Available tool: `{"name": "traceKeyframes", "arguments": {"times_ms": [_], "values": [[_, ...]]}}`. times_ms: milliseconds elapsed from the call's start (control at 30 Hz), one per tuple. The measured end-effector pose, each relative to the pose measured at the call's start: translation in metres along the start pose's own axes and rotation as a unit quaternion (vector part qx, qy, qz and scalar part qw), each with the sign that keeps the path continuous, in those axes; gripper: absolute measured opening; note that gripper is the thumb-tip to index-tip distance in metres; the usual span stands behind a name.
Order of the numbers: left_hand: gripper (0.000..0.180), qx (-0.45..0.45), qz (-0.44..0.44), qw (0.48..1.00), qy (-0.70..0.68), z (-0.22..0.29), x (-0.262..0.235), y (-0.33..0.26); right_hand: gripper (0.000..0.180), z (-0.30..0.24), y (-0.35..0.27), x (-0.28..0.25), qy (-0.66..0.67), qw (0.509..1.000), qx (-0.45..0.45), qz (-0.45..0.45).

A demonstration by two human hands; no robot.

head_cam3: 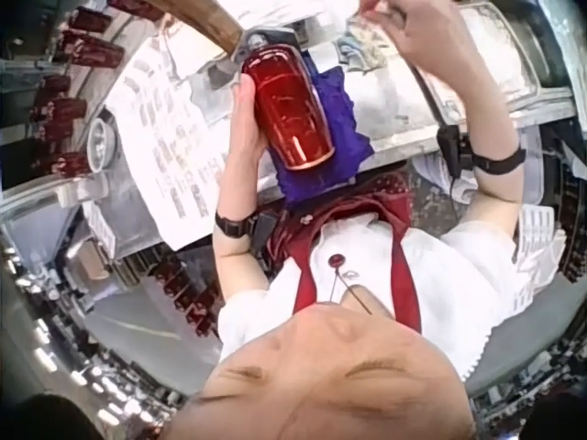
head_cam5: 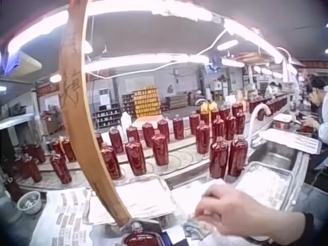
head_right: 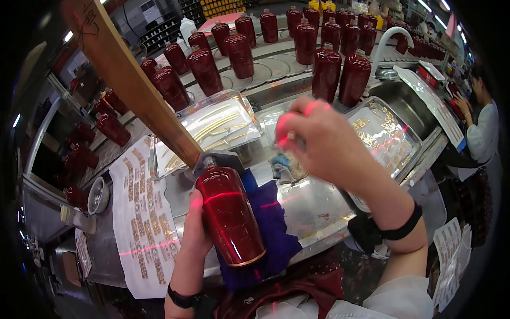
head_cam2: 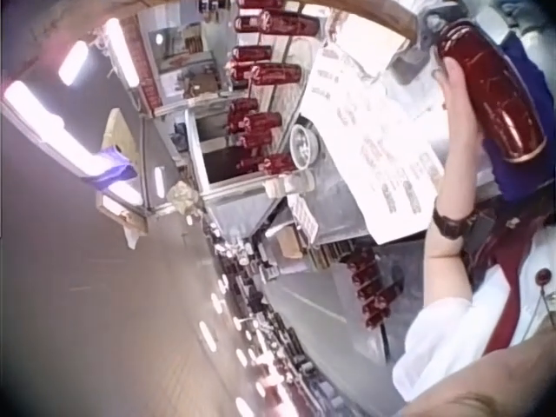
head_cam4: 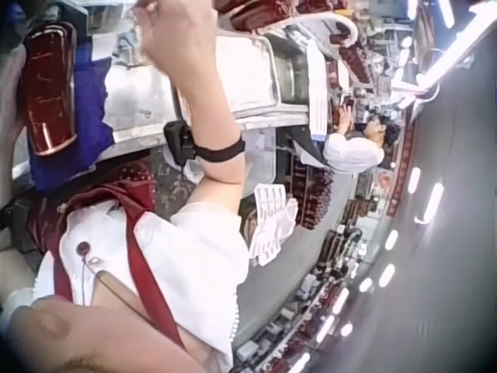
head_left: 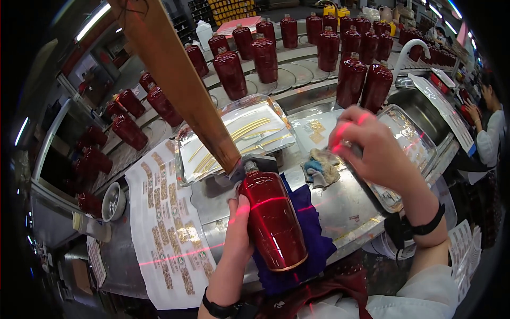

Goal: Applying decorative labels and gold stickers to red ceramic liquor bottles on a production line.

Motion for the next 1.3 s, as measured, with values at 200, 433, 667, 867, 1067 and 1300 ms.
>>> {"name": "traceKeyframes", "arguments": {"times_ms": [200, 433, 667, 867, 1067, 1300], "values": [[0.034, -0.002, -0.032, 0.998, -0.059, 0.011, 0.016, -0.005, 0.014, -0.059, -0.011, -0.01, 0.127, 0.979, -0.089, -0.129], [0.066, 0.09, -0.102, 0.991, -0.009, 0.018, 0.027, -0.016, 0.011, -0.075, 0.014, 0.036, 0.14, 0.958, -0.143, -0.207], [0.11, 0.067, -0.09, 0.979, 0.168, 0.028, 0.03, -0.024, 0.011, -0.071, 0.034, 0.062, 0.098, 0.959, -0.154, -0.216], [0.09, 0.116, -0.113, 0.978, 0.132, 0.026, 0.036, -0.021, 0.042, -0.052, 0.036, 0.058, 0.141, 0.986, -0.001, -0.087], [0.049, 0.105, -0.036, 0.992, 0.06, 0.041, 0.029, 0.004, 0.09, -0.053, -0.033, 0.088, 0.425, 0.859, 0.21, -0.194], [0.044, 0.107, 0.015, 0.992, 0.066, 0.036, 0.039, 0.006, 0.104, -0.056, -0.049, 0.107, 0.486, 0.811, 0.258, -0.197]]}}
Point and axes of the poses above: each hand's wrist, its own y-axis towards the middle knuckle, its own x-axis out of the palm, z = x × y, the point moved 2 cm from there along y, towards the middle knuckle, and after that the axes turned 11 degrees about -y, right-handed, at the moved point
